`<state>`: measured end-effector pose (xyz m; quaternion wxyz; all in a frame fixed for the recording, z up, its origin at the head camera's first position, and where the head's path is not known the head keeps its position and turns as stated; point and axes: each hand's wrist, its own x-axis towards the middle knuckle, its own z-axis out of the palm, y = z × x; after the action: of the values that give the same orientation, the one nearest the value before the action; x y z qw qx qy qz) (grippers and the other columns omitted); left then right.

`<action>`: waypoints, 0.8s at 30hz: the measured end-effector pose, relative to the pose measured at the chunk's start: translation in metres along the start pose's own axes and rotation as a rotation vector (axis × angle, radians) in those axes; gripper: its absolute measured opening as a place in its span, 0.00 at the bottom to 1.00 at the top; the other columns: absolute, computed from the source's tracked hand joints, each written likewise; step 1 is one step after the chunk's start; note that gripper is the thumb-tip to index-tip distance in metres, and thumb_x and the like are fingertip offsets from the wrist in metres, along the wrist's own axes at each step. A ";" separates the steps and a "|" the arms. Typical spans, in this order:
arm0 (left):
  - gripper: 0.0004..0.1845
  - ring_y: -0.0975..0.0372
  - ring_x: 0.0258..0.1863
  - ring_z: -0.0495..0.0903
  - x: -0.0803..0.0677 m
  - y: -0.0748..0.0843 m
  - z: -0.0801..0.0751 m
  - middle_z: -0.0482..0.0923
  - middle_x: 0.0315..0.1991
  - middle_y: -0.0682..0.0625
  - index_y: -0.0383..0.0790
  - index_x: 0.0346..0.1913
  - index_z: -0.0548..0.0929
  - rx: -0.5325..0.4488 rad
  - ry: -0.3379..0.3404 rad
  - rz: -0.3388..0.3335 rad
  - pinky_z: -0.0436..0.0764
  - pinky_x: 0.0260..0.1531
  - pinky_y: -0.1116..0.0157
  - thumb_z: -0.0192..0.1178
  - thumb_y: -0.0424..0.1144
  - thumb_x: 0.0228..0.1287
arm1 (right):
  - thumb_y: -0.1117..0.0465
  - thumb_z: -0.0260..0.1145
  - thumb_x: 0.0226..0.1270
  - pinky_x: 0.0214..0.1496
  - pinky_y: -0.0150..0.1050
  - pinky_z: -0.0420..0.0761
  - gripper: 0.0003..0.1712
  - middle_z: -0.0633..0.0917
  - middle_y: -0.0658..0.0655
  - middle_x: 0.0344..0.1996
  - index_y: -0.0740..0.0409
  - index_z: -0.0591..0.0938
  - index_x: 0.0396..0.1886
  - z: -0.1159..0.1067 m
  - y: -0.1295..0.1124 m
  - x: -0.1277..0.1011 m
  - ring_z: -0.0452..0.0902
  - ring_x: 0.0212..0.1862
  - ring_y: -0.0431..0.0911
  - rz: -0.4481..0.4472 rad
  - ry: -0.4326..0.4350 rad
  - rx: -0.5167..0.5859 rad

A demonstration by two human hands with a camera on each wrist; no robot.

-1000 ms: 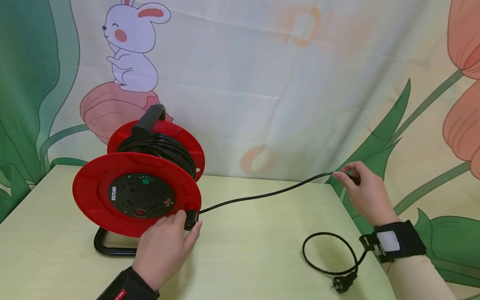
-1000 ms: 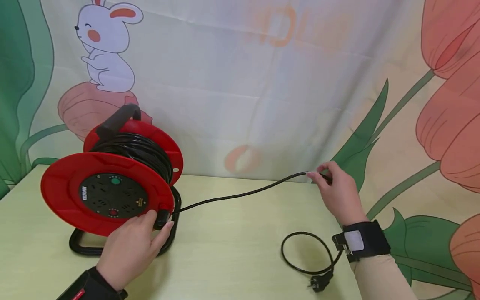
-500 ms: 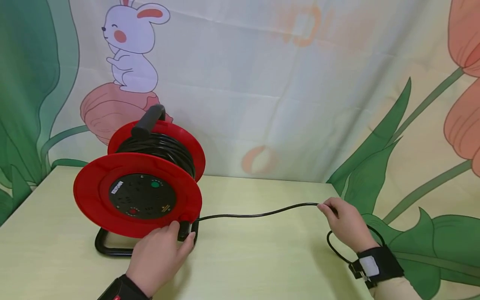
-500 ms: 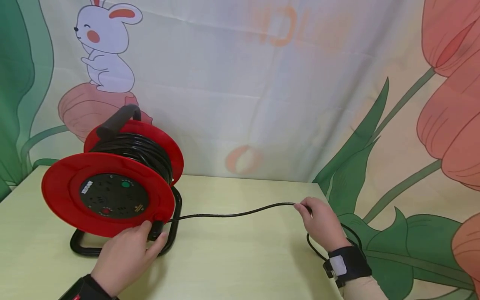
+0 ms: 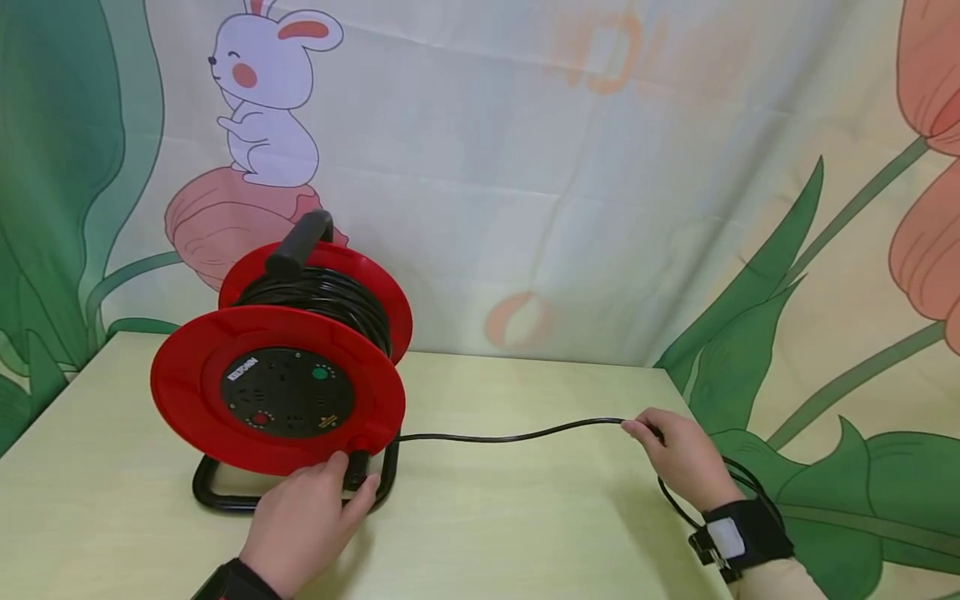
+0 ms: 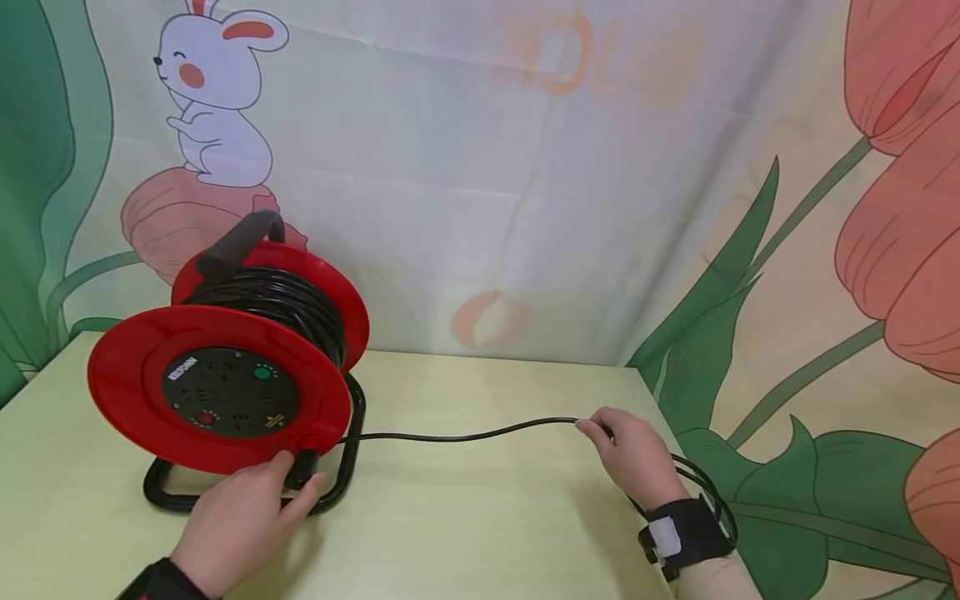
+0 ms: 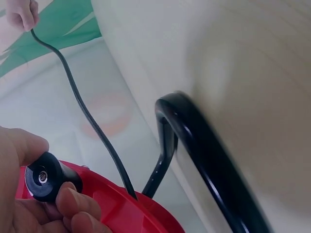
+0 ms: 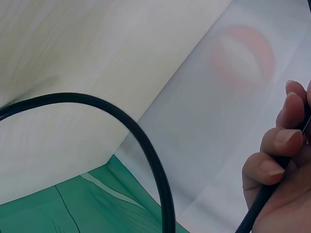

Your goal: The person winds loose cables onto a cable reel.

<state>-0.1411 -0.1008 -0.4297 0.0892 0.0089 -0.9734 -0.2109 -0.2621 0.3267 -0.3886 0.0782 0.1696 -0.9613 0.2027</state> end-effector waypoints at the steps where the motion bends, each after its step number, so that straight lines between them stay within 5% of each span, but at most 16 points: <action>1: 0.20 0.61 0.15 0.67 0.000 -0.001 0.000 0.66 0.15 0.53 0.37 0.35 0.77 0.001 -0.008 -0.007 0.68 0.17 0.63 0.59 0.54 0.63 | 0.51 0.59 0.72 0.26 0.39 0.65 0.10 0.70 0.48 0.18 0.49 0.80 0.32 0.001 0.000 0.000 0.65 0.22 0.43 0.002 -0.004 -0.002; 24: 0.18 0.59 0.17 0.67 -0.008 -0.025 0.002 0.67 0.15 0.52 0.40 0.31 0.73 -0.011 -0.107 -0.098 0.66 0.19 0.62 0.59 0.52 0.63 | 0.46 0.59 0.70 0.26 0.39 0.67 0.13 0.72 0.47 0.19 0.46 0.80 0.31 0.020 -0.009 0.002 0.66 0.22 0.41 0.004 -0.062 0.022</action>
<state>-0.1344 -0.1226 -0.4433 0.0269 0.0447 -0.9740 -0.2207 -0.2624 0.3105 -0.4031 0.0459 0.1747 -0.9613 0.2080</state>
